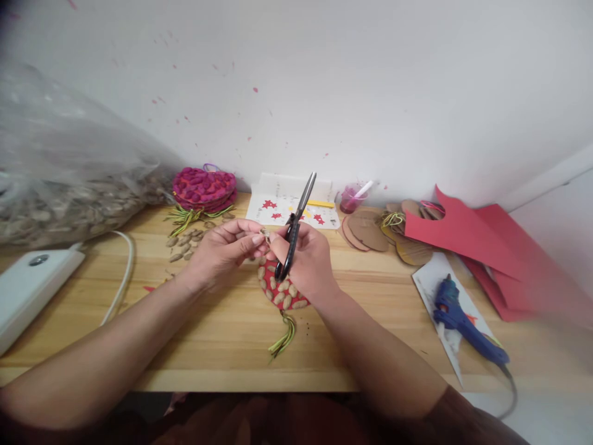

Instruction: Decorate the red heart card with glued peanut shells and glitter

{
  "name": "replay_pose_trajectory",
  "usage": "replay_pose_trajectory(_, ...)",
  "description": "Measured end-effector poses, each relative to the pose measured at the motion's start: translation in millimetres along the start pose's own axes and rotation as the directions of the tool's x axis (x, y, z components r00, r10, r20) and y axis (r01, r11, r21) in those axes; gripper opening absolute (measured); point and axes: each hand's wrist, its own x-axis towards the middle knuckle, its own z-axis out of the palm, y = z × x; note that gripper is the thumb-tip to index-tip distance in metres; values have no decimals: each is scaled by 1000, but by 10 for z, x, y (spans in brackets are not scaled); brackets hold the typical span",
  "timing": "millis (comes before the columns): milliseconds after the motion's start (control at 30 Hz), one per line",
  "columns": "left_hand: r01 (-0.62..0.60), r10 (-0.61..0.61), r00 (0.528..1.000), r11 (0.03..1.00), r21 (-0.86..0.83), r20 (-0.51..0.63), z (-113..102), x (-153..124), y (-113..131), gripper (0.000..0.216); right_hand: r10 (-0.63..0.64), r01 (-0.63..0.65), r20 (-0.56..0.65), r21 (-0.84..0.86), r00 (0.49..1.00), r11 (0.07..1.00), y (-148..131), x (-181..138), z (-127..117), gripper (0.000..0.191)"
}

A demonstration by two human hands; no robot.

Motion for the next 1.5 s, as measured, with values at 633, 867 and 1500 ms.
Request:
replay_pose_trajectory(633, -176, 191, 974, 975, 134, -118, -73, 9, 193, 26, -290, 347, 215, -752, 933, 560, -175, 12, -347, 35)
replay_pose_trajectory(867, -161, 182, 969, 979, 127, -169, -81, 16, 231, 28, -306, 367, 269, -871, 913, 327, -225, -55, -284, 33)
replay_pose_trajectory(1500, -113, 113, 979, 994, 11, -171, -47, 25, 213, 32, -269, 363, 284, -875, 921, 319, -183, -22, -298, 35)
